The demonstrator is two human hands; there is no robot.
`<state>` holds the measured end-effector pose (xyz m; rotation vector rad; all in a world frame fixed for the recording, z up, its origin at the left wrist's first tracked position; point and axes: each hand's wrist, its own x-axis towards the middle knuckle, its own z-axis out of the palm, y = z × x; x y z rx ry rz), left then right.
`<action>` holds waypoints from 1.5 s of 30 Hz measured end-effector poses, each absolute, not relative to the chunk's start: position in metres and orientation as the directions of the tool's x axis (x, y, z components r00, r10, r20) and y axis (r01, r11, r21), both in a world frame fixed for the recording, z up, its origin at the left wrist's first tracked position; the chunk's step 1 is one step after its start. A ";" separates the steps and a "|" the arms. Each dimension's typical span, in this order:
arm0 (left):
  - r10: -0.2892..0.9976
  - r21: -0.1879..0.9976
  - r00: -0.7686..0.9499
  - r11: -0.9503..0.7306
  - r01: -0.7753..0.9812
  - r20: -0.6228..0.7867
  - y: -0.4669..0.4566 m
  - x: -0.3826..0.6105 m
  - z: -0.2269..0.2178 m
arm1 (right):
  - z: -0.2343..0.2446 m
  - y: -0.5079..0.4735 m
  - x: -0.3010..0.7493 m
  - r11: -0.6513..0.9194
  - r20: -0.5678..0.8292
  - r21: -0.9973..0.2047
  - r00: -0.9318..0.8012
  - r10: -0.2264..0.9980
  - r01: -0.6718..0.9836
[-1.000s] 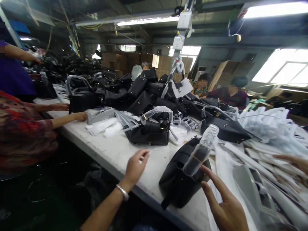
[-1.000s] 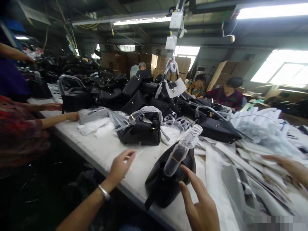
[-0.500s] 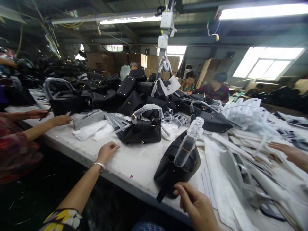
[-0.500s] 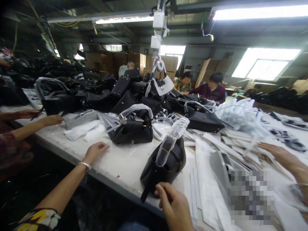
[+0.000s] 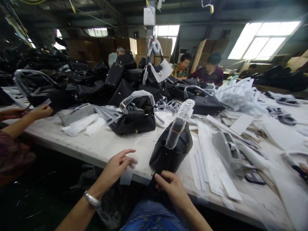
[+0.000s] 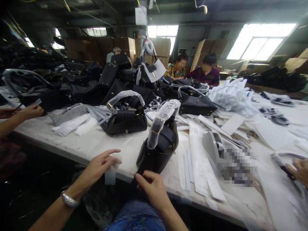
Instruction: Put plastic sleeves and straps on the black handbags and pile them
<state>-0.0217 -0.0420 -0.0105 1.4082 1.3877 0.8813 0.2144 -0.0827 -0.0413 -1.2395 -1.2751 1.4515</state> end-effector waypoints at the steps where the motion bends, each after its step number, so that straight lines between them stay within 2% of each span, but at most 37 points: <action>1: 0.983 0.947 0.110 0.105 0.302 -0.144 -0.050 -0.020 -0.013 | -0.041 -0.084 0.214 -0.168 -0.160 -0.986 -0.198 0.967 -0.021; 4: 0.974 0.941 0.080 0.179 0.288 -0.210 -0.069 -0.019 -0.021 | -0.042 -0.089 0.211 -0.208 -0.178 -0.967 -0.194 0.965 -0.148; 9: 0.952 0.923 0.037 0.285 0.258 -0.304 -0.090 -0.015 -0.030 | -0.054 -0.092 0.196 -0.165 -0.159 -0.954 -0.046 0.986 -0.249; 13: 0.944 0.925 0.065 0.301 0.233 -0.324 -0.100 -0.011 -0.030 | -0.058 -0.092 0.184 -0.081 -0.100 -0.972 0.073 0.992 -0.222; 20: 0.930 0.917 0.086 0.334 0.218 -0.359 -0.106 -0.011 -0.030 | -0.051 -0.092 0.179 -0.020 -0.031 -0.997 0.150 0.988 -0.077; 36: 0.941 0.927 0.058 0.315 0.205 -0.333 -0.104 -0.015 -0.037 | -0.051 -0.091 0.185 -0.002 0.002 -1.000 0.121 0.993 0.028; 45: 0.948 0.950 0.074 0.305 0.072 -0.310 -0.098 0.006 -0.035 | -0.047 -0.086 0.183 -0.019 -0.019 -0.999 0.005 1.000 0.042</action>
